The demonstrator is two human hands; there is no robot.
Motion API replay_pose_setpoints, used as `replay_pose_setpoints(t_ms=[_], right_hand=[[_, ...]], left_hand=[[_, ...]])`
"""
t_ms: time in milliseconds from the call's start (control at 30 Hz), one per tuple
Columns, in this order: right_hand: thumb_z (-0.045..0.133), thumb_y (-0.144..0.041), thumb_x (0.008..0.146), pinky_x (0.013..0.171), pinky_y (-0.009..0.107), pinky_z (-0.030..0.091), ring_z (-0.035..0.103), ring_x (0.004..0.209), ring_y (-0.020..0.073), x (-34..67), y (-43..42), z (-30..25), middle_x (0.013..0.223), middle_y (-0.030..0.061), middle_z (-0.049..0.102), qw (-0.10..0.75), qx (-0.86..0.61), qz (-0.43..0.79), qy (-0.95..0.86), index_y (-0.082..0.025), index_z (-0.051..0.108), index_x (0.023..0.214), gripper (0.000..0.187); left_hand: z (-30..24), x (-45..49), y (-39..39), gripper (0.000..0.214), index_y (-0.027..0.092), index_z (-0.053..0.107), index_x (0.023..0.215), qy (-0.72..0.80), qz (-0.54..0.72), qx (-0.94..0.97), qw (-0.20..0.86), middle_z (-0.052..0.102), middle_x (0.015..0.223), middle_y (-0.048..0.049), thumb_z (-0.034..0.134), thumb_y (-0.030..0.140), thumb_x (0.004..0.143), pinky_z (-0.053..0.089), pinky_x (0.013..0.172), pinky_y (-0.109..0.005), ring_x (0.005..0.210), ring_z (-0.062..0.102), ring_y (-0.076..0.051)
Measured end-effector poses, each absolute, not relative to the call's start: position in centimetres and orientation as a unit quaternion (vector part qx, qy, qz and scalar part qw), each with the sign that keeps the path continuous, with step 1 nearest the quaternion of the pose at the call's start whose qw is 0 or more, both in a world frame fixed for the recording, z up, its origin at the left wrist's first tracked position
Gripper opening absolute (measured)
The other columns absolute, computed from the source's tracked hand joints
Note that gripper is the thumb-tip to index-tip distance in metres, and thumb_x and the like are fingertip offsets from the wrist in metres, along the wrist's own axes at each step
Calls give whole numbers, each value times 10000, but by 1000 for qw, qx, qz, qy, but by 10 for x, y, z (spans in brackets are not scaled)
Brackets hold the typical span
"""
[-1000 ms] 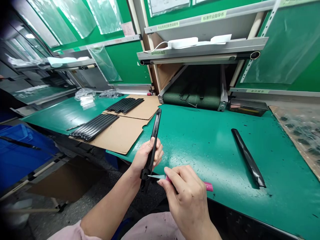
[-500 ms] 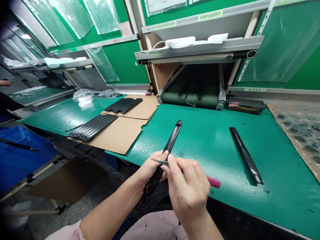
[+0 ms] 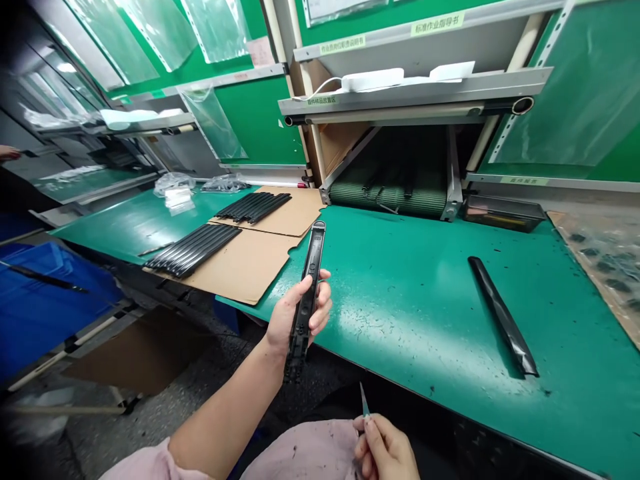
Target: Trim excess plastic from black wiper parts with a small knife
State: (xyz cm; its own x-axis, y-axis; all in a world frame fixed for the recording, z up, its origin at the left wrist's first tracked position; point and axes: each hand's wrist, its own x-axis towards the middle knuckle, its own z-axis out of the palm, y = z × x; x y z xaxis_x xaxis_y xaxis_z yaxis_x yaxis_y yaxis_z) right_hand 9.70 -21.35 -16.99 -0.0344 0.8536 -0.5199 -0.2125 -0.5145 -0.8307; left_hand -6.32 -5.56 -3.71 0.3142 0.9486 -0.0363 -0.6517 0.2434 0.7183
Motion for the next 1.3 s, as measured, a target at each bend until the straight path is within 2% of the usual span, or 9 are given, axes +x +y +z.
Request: replay_pose_setpoints(t_ms=[100, 200, 433, 667, 800, 933, 1100, 1233, 1300], right_hand=[[421, -675, 926, 535, 261, 288, 437, 508, 114, 105, -210, -140, 557, 4, 473, 397, -618, 496, -463, -167, 630, 723, 585], [401, -472, 1006, 593, 278, 273, 455, 586, 123, 106, -191, -104, 609, 0, 487, 417, -601, 322, -601, -183, 541, 672, 463], [453, -268, 1008, 573, 287, 218, 402, 539, 107, 96, -167, -83, 586, -34, 449, 410, -499, 139, -751, -183, 422, 667, 353], [441, -290, 1006, 606, 325, 183, 376, 572, 166, 104, -163, -77, 605, -7, 458, 365, -493, -19, -790, -200, 451, 683, 335], [422, -332, 1007, 600, 322, 169, 377, 554, 134, 116, -156, -66, 589, -24, 468, 300, -464, 101, -828, -188, 467, 671, 368], [413, -380, 1005, 570, 302, 158, 281, 496, 80, 125, -144, -60, 513, -40, 379, 233, -425, 374, -791, -146, 400, 566, 498], [478, -542, 949, 495, 259, 207, 299, 441, 73, 115, -132, -83, 470, -18, 401, 240, -277, 709, -602, -151, 501, 520, 581], [387, -652, 927, 422, 253, 163, 209, 377, 71, 104, -136, -106, 416, -33, 320, 242, -238, 770, -540, -155, 517, 527, 651], [356, -605, 966, 441, 239, 202, 245, 410, 74, 104, -143, -108, 453, -39, 328, 275, -259, 766, -519, -125, 613, 658, 625]], left_hand=[[-37, -55, -59, 307, 143, 543, 1085, 259, 507, 323, 756, 469, 628, 34, 466, 417, 969, 312, 355, -174, 391, 392, -67], [-36, -48, -63, 393, 134, 542, 1078, 292, 474, 340, 758, 442, 585, 38, 369, 478, 998, 306, 350, -176, 375, 383, -75], [-37, -42, -70, 424, 125, 531, 1072, 341, 442, 385, 735, 443, 567, 39, 313, 485, 1012, 306, 359, -174, 363, 394, -75], [-38, -36, -75, 419, 122, 530, 1049, 335, 407, 424, 736, 437, 562, 44, 354, 499, 998, 290, 384, -182, 368, 397, -72], [-35, -35, -79, 415, 124, 534, 1038, 313, 374, 459, 743, 447, 562, 41, 365, 501, 997, 265, 390, -192, 369, 396, -71], [-31, -34, -84, 428, 128, 531, 1059, 290, 357, 466, 756, 454, 562, 40, 364, 517, 997, 273, 389, -192, 372, 392, -72], [-26, -31, -87, 440, 129, 534, 1066, 263, 344, 473, 767, 462, 577, 32, 336, 517, 1004, 272, 379, -194, 372, 394, -74], [-22, -32, -81, 424, 135, 535, 1071, 246, 385, 469, 756, 434, 570, 38, 344, 507, 1003, 268, 388, -193, 381, 377, -72], [-20, -37, -76, 405, 141, 532, 1065, 247, 423, 450, 747, 412, 568, 42, 353, 498, 1001, 278, 401, -190, 391, 372, -72]])
